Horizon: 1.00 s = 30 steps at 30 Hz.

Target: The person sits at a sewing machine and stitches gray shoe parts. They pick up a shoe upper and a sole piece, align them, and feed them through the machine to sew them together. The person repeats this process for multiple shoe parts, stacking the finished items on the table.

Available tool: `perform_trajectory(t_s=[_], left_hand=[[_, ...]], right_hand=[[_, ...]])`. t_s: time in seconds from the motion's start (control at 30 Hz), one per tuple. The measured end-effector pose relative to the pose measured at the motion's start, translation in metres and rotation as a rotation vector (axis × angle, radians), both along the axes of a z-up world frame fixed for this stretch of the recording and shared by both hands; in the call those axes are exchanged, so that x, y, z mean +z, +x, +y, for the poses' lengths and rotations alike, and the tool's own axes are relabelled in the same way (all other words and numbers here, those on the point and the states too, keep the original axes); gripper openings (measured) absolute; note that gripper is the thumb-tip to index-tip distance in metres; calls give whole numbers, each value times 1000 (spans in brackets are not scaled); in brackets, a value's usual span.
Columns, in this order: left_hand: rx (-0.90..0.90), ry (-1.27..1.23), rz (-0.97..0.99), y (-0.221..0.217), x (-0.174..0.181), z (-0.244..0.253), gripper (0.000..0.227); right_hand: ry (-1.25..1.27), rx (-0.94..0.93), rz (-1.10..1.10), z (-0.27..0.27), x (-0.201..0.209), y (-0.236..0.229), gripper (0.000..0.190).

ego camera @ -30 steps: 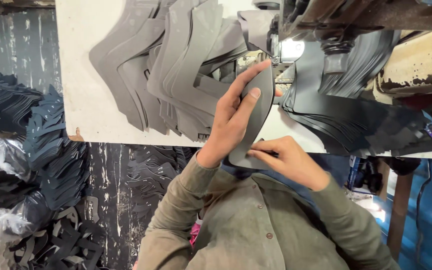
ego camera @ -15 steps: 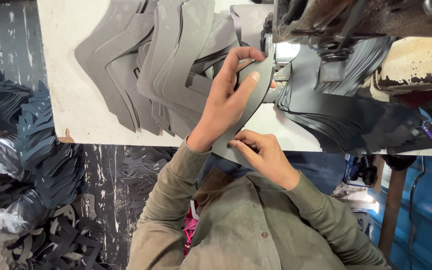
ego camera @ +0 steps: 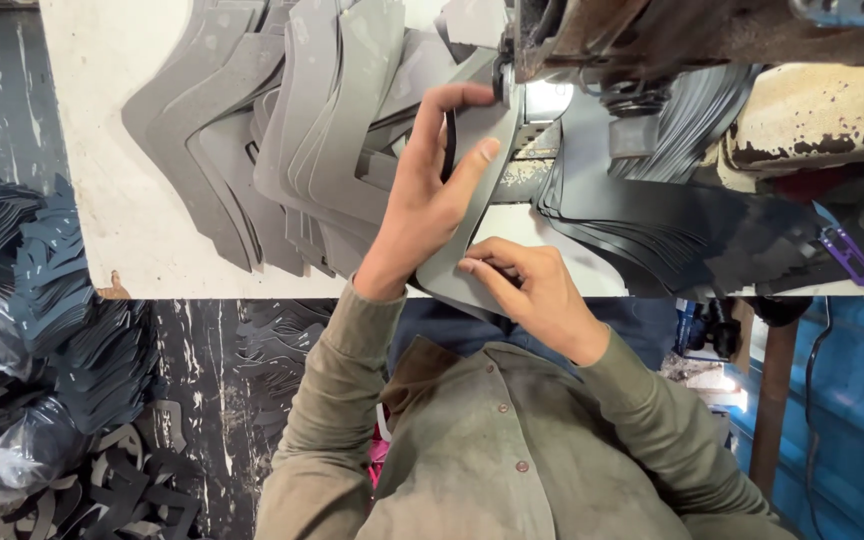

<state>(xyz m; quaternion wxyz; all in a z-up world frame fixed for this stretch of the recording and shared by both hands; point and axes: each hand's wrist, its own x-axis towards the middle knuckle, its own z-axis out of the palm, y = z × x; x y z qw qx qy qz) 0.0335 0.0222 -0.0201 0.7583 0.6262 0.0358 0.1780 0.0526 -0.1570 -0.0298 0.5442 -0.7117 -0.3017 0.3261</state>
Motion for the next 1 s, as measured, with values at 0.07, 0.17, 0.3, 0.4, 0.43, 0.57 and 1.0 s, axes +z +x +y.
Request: perform_trajectory(t_s=[0.07, 0.17, 0.3, 0.4, 0.43, 0.57, 1.0], left_hand=[[35, 140, 62, -8, -2, -3, 19], [79, 84, 103, -6, -1, -7, 20], [129, 75, 50, 3, -23, -9, 20], [176, 68, 41, 6, -18, -11, 17], [177, 64, 42, 6, -6, -12, 23], [234, 173, 153, 0, 1, -18, 31], [415, 339, 221, -20, 20, -50, 36]], right_hand=[[-53, 20, 7, -1, 6, 1, 13], [-98, 44, -66, -2, 11, 7, 12], [-94, 42, -134, -5, 14, 15, 12], [-16, 42, -177, -7, 14, 19, 11], [-8, 45, -193, -7, 15, 22, 11], [-59, 50, -225, -8, 22, 28, 12], [-104, 74, -297, -5, 50, 68, 12]])
